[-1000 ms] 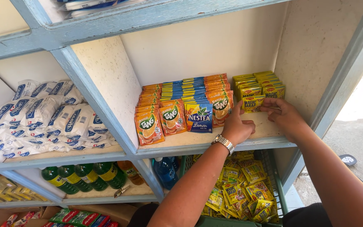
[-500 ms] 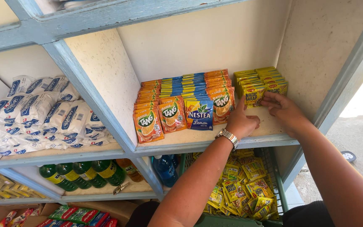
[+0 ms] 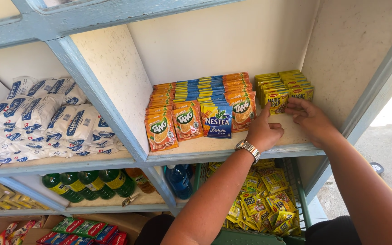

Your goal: Stocking and organizing seasoning packets on a grocery store shelf.

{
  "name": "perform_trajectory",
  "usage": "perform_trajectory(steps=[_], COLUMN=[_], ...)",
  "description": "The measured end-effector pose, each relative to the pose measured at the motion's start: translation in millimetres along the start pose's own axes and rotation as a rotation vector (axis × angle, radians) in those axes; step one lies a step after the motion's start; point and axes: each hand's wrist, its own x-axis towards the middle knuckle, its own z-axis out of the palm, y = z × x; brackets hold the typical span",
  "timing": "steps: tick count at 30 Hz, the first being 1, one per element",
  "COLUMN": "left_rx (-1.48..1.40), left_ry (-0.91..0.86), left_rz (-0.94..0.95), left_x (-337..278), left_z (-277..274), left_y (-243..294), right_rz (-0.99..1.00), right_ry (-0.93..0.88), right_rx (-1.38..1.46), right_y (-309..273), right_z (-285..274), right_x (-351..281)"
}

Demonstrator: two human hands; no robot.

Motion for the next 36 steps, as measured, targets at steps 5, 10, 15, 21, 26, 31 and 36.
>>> perform_trajectory(steps=[5, 10, 15, 21, 26, 31, 36], left_rx=[-0.032, -0.139, -0.161, -0.003, 0.092, 0.154, 0.357], left_ry=[0.007, -0.045, -0.085, -0.393, -0.461, -0.411, -0.616], left_rz=[0.028, 0.172, 0.443, 0.454, 0.39, 0.108, -0.01], left_x=[-6, -29, -73, -134, -148, -146, -143], left_z=[-2, -12, -32, -55, -74, -89, -97], left_y=[6, 21, 48, 41, -10, -52, -108], right_rz=[-0.05, -0.157, -0.517, -0.584, -0.613, -0.764, -0.945], right_ry=[0.037, 0.046, 0.092, 0.079, 0.011, 0.102, -0.447], right_rx=[-0.033, -0.09, -0.381, -0.534, -0.671, -0.647, -0.575], right_y=[1, -1, -33, -45, -59, -56, -57], right_z=[0, 1, 18, 38, 63, 83, 124], right_x=[-3, -20, -60, -81, -100, -115, -138])
